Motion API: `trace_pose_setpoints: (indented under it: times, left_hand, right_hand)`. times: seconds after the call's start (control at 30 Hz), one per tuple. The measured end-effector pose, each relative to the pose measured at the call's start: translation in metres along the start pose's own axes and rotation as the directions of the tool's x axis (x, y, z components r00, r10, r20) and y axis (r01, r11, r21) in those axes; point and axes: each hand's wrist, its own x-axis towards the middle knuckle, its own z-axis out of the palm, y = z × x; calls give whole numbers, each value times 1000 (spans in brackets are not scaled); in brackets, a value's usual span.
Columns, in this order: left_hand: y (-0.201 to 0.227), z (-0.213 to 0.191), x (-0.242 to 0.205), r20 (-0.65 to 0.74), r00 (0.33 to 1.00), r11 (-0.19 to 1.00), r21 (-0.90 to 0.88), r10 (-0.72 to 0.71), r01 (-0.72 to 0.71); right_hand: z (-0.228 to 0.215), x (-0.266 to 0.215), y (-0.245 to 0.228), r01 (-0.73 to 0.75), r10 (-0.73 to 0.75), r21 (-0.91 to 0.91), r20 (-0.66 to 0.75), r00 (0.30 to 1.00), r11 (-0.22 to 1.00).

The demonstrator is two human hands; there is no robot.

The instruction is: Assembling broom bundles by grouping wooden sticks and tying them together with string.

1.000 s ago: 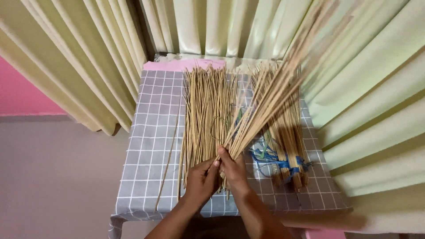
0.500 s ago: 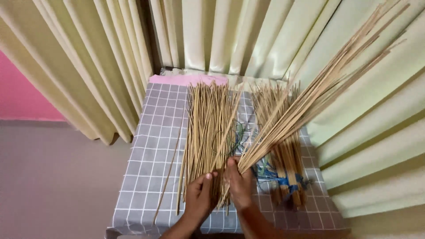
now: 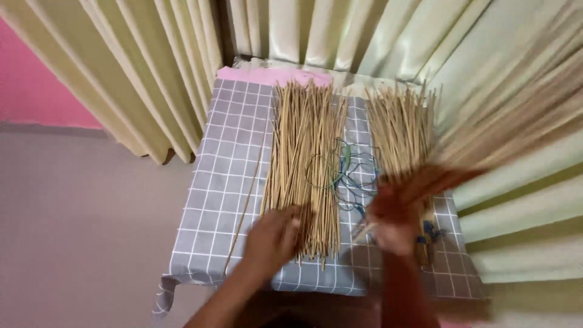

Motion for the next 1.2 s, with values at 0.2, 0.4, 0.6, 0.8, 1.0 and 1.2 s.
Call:
trace_pose_setpoints:
  times: [0.2,0.4,0.6,0.8,1.0,1.2]
  left_hand:
    - [-90,-37,20,-155,980,934,316,-125,169]
    - [-111,-14,27,-155,960,912,308,-232,270]
    - [-136,0,38,-171,941,877,344,-291,334]
    - [-165,21,43,-234,961,755,601,-146,261]
    - [-95,-39,16,-241,872,877,126,-426,463]
    - [-54,1,4,-153,987,945,-327,-38,-14]
  right_hand:
    - [-58,-29,13,-253,22,-444,-463,886,859]
    - [35,-67,29,-573,264,-556,-539,800,602]
    - [26,-68,35,-572,271,-595,-521,810,565]
    - [30,-67,31,-576,285,-545,-527,800,609]
    - [14,-74,47,-466,211,-561,-460,863,684]
    - [35,-66,34,-555,279,-462,-537,796,692]
